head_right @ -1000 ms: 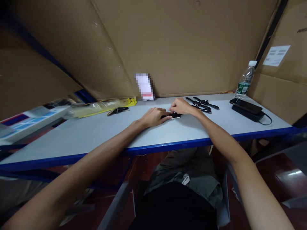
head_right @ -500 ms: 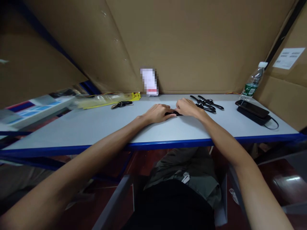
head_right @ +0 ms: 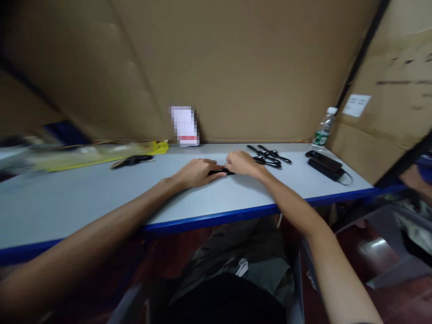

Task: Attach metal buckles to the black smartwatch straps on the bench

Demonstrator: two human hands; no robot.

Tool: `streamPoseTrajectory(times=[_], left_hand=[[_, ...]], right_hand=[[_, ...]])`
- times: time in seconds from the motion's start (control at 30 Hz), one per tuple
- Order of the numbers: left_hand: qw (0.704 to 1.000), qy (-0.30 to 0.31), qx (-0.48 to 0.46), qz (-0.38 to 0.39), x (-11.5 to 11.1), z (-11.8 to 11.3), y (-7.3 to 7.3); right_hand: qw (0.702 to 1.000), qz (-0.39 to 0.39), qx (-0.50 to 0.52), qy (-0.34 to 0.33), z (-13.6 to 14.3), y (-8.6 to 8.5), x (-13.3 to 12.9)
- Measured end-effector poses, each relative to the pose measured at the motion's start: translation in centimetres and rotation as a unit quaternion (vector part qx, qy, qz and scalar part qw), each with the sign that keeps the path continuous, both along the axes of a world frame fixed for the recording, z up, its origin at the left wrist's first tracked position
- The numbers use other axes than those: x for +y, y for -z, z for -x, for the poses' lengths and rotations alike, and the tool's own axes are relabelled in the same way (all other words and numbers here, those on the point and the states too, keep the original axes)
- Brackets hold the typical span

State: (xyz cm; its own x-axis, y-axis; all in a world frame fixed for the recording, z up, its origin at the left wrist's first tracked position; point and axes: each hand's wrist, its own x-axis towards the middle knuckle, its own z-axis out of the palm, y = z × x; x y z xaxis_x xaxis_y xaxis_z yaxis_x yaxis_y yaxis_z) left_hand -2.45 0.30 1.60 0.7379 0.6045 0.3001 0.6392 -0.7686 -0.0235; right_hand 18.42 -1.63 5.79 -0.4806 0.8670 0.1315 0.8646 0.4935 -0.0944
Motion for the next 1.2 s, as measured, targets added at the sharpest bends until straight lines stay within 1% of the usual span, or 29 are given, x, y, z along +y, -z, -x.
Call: streamPoseTrajectory(times=[0.07,0.1,0.17,0.23,0.3,0.4,0.47,0.57,0.67,0.83,0.97,1.03,1.1,1.2], left_hand=[[1.000,0.004,-0.009,0.006,0.1,0.1,0.1],[1.000,-0.006,-0.002,0.013,0.3,0.2,0.2],[0.998,-0.043,0.032,0.023,1.0,0.4,0.5],[0.996,-0.072,0.045,0.018,1.6,0.5,0.7],[0.996,-0.070,0.050,0.018,1.8,0.5,0.8],[0.996,-0.073,0.055,0.018,1.2,0.4,0.6],[0.995,-0.082,0.061,0.020,0.9,0.3,0.5],[0.994,-0.090,0.068,0.013,1.0,0.3,0.5],[0.993,-0.090,0.078,0.009,1.3,0.4,0.6],[0.993,-0.090,0.075,0.015,1.3,0.5,0.7],[0.993,-0.092,0.067,0.012,1.3,0.6,0.7],[0.994,-0.087,0.065,0.010,1.3,0.6,0.8],[0.995,-0.075,0.062,0.008,1.4,0.6,0.8],[0.996,-0.068,0.054,0.006,1.3,0.6,0.8]], right_hand=[[0.999,0.032,0.022,-0.030,0.1,-0.1,-0.1],[0.998,0.025,0.037,-0.038,0.0,-0.2,0.1],[0.997,0.003,0.056,-0.057,-0.7,-0.4,0.6],[0.996,0.010,0.053,-0.077,-1.3,-0.6,0.8],[0.996,0.011,0.041,-0.075,-1.5,-0.7,0.7],[0.999,0.003,0.023,-0.048,-1.0,-0.5,0.0],[0.999,0.011,0.028,-0.033,-0.5,-0.4,-0.3],[0.996,0.040,0.067,-0.046,-0.4,-0.6,-0.3],[0.992,0.032,0.099,-0.067,-0.8,-1.1,-0.1],[0.995,0.020,0.058,-0.073,-1.4,-1.0,0.0],[0.998,0.017,0.035,-0.050,-0.9,-0.6,-0.3],[0.998,0.029,0.039,-0.048,-0.6,-0.5,-0.3],[0.995,0.043,0.063,-0.066,-0.5,-0.6,-0.2],[0.993,0.023,0.086,-0.074,-0.9,-0.9,0.0]])
